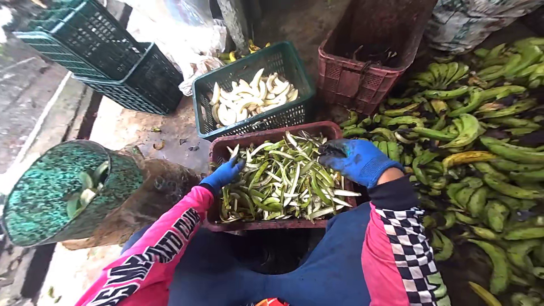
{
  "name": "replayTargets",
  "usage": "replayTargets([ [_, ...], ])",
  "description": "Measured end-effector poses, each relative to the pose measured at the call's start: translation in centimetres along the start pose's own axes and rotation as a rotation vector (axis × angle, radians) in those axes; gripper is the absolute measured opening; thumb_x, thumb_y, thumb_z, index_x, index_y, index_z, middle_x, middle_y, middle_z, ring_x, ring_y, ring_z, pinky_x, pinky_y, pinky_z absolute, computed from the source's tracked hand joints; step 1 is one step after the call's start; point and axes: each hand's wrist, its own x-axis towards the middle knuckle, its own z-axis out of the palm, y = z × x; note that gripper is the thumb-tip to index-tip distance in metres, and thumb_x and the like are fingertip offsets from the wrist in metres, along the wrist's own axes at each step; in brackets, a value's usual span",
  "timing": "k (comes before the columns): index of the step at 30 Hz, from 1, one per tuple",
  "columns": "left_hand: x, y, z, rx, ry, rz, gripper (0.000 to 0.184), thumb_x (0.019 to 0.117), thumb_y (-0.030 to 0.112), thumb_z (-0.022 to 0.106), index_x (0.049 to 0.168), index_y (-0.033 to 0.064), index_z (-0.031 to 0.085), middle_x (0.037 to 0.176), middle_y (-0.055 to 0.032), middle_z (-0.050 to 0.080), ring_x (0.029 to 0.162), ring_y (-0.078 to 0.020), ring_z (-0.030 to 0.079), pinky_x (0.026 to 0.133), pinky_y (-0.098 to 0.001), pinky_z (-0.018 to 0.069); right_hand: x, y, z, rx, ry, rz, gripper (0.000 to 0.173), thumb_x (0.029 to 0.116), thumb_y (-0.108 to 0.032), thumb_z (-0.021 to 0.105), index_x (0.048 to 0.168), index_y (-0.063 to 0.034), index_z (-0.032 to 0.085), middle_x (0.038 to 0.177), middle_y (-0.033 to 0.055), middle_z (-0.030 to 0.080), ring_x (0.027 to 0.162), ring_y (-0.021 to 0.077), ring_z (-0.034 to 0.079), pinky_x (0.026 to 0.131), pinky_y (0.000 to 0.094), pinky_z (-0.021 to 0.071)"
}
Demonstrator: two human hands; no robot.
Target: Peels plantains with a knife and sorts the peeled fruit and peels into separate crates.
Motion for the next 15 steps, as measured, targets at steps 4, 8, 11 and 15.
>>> replayTargets([
  [4, -4.5, 7.9, -0.7, 0.090, 0.159, -0.092, 0.074, 0.1013, 0.066, 0.038, 0.153, 0.0149, 0.045, 0.146, -0.0270, 0.052, 0.131, -0.0521, 0.050, 0.099, -0.0775, 0.0388, 0.5, 0.2, -0.1, -0.041, -0.023, -0.009, 0.038, 0.0949, -0.045, 0.072, 0.124, -0.0200, 0.072, 0.105, 0.0080, 0.076, 0.094, 0.0258, 0.073, 0.086, 0.0580, 0.0567],
  [8, -7.4, 16.2, 4.1, 0.312, 0.302, 0.315, 0.073, 0.0920, 0.058, 0.063, 0.150, 0.0153, 0.050, 0.155, -0.0314, 0.038, 0.142, -0.0580, 0.032, 0.108, -0.0785, 0.0274, 0.5, 0.6, -0.1, -0.037, -0.017, 0.019, 0.040, 0.0944, -0.046, 0.072, 0.125, -0.0201, 0.072, 0.107, 0.0071, 0.076, 0.096, 0.0248, 0.073, 0.089, 0.0566, 0.0566],
  [11, -8.7, 21.7, 10.0, 0.321, 0.146, 0.602, 0.071, 0.0891, 0.059, 0.065, 0.152, 0.0293, 0.048, 0.162, -0.0252, 0.031, 0.149, -0.0546, 0.019, 0.115, -0.0772, 0.0148, 0.4, 0.7, -0.1, -0.033, -0.017, 0.024, 0.039, 0.0945, -0.044, 0.072, 0.125, -0.0198, 0.071, 0.108, 0.0076, 0.075, 0.095, 0.0247, 0.073, 0.088, 0.0560, 0.0580],
  [15, -7.4, 23.9, 14.3, 0.378, -0.012, 0.695, 0.066, 0.0914, 0.054, 0.064, 0.153, 0.0389, 0.046, 0.167, -0.0122, 0.028, 0.153, -0.0470, 0.015, 0.116, -0.0769, 0.0084, 1.1, 0.6, 0.1, -0.104, -0.026, -0.012, 0.047, 0.0920, -0.048, 0.072, 0.128, -0.0185, 0.072, 0.120, 0.0093, 0.073, 0.114, 0.0275, 0.068, 0.101, 0.0593, 0.0514],
])
